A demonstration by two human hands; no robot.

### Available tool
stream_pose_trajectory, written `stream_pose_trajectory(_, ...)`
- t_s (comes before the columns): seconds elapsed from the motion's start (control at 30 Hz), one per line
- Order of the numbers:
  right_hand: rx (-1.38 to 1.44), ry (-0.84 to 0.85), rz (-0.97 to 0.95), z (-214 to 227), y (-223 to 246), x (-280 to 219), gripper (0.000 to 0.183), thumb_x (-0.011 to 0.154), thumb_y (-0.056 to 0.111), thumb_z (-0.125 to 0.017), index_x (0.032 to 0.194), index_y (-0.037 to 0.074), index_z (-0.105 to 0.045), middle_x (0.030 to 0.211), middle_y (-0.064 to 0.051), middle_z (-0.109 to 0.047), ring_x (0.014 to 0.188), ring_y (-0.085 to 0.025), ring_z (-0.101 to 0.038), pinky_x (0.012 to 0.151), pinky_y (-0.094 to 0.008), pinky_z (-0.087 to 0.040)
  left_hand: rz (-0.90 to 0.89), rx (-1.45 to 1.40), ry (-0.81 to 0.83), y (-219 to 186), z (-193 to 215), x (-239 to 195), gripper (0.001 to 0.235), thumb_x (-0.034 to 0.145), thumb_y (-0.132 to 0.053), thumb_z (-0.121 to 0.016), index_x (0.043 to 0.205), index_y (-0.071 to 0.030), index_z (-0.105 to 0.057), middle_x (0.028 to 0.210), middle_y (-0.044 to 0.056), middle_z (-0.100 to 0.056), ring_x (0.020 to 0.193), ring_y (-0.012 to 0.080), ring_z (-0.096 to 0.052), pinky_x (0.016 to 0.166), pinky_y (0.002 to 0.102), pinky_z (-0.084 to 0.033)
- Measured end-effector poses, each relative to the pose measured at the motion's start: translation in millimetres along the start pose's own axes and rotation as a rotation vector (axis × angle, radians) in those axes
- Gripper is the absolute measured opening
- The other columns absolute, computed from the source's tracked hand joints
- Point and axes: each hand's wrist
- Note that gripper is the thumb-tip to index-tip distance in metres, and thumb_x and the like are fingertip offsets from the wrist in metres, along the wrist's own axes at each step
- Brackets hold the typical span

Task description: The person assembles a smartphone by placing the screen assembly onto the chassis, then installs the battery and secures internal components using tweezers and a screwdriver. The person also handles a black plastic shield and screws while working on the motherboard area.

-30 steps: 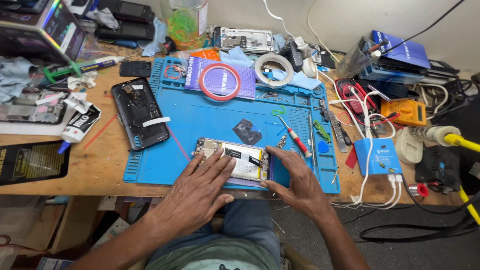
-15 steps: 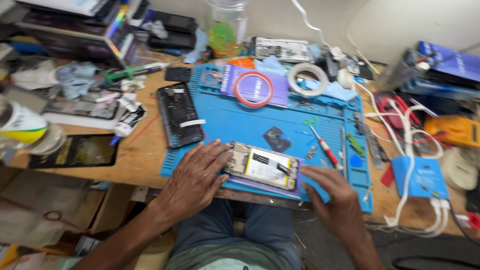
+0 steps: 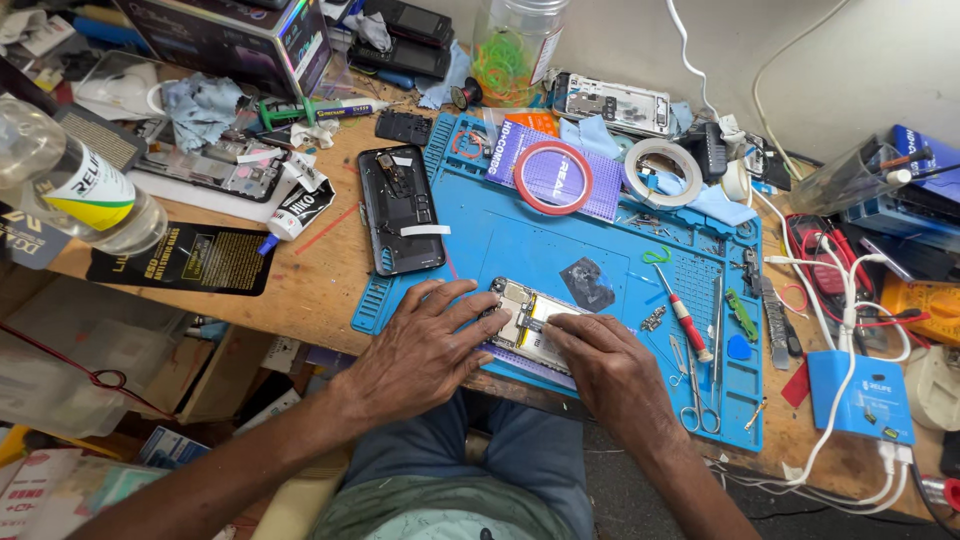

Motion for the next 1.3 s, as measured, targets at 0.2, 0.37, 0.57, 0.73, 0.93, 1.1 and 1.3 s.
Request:
stream_pose_trajectory(0.2,-0.086,0.039,0.023,-4.5,-2.1,0.0,0.033,0.080,0.001,-0.070,0.113,0.002,-0.074,0.117,-0.010,-0.072,0.108,-0.028,-0.068,0.094,-0.040,-0.056,-0.057,0.011,0.047,6.4,0.9,6.0,0.053,0.092,-0.029,-0.066,0.141,-0.012,-0.058,0.137,0.010,-0.055,0.132,0.0305,-0.045,0.110,0.050,-0.031)
stream_pose_trajectory(0.37,-0.106,0.041,0.035,-4.9,-2.6,-0.1,0.034,0.080,0.002,-0.070,0.114,0.003,-0.074,0.118,-0.010,-0.072,0.109,-0.028,-0.068,0.095,-0.040,-0.056,-0.121,0.068,0.024,9.6,-1.9,7.5,0.053,0.094,-0.033,-0.064,0.144,-0.017,-0.057,0.136,0.010,-0.055,0.128,0.0288,-0.045,0.107,0.050,-0.030)
stream_pose_trajectory(0.57,-0.048,0.052,0.039,-7.8,-0.1,6.8,0.033,0.087,0.003,-0.068,0.119,0.003,-0.072,0.120,-0.012,-0.070,0.107,-0.029,-0.068,0.095,-0.042,-0.055,-0.163,0.152,0.028,13.7,-4.3,9.0,0.051,0.094,-0.035,-0.064,0.142,-0.018,-0.057,0.136,0.010,-0.055,0.126,0.0282,-0.046,0.103,0.050,-0.032)
stream_pose_trajectory(0.73,0.011,0.108,0.061,-7.0,-2.2,18.0,0.038,0.085,0.004,-0.068,0.123,0.005,-0.072,0.122,-0.011,-0.071,0.106,-0.029,-0.067,0.093,-0.042,-0.055,-0.125,0.068,0.038,16.7,-0.7,5.7,0.055,0.092,-0.034,-0.066,0.142,-0.012,-0.056,0.137,0.008,-0.056,0.124,0.0255,-0.046,0.103,0.048,-0.032)
stream_pose_trajectory(0.93,0.130,0.138,0.047,-5.6,-11.3,22.6,0.036,0.085,0.003,-0.070,0.121,0.006,-0.074,0.121,-0.011,-0.071,0.105,-0.027,-0.068,0.091,-0.040,-0.057,-0.112,0.088,0.008,17.0,0.9,-1.2,0.050,0.094,-0.036,-0.065,0.138,-0.014,-0.057,0.137,0.004,-0.056,0.126,0.0262,-0.046,0.103,0.048,-0.033)
stream_pose_trajectory(1.1,0.284,0.120,-0.084,-7.2,-12.9,21.0,0.027,0.089,0.004,-0.072,0.115,0.007,-0.076,0.115,-0.009,-0.073,0.102,-0.023,-0.072,0.086,-0.036,-0.060,-0.124,0.082,0.015,20.9,2.8,0.5,0.050,0.093,-0.040,-0.064,0.135,-0.015,-0.058,0.139,0.005,-0.055,0.127,0.0287,-0.045,0.100,0.049,-0.033)
stream_pose_trajectory(1.3,0.236,0.104,-0.026,-10.8,-11.4,17.2,0.028,0.088,0.002,-0.071,0.116,0.006,-0.076,0.115,-0.010,-0.072,0.103,-0.024,-0.070,0.087,-0.036,-0.059,-0.135,0.069,0.031,21.3,0.8,-1.8,0.049,0.094,-0.043,-0.062,0.136,-0.017,-0.058,0.142,0.007,-0.054,0.129,0.0291,-0.044,0.100,0.050,-0.033)
Point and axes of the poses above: each hand's wrist, its own x-axis towards the middle knuckle, its own z-axis out of the back of the hand, y = z × x
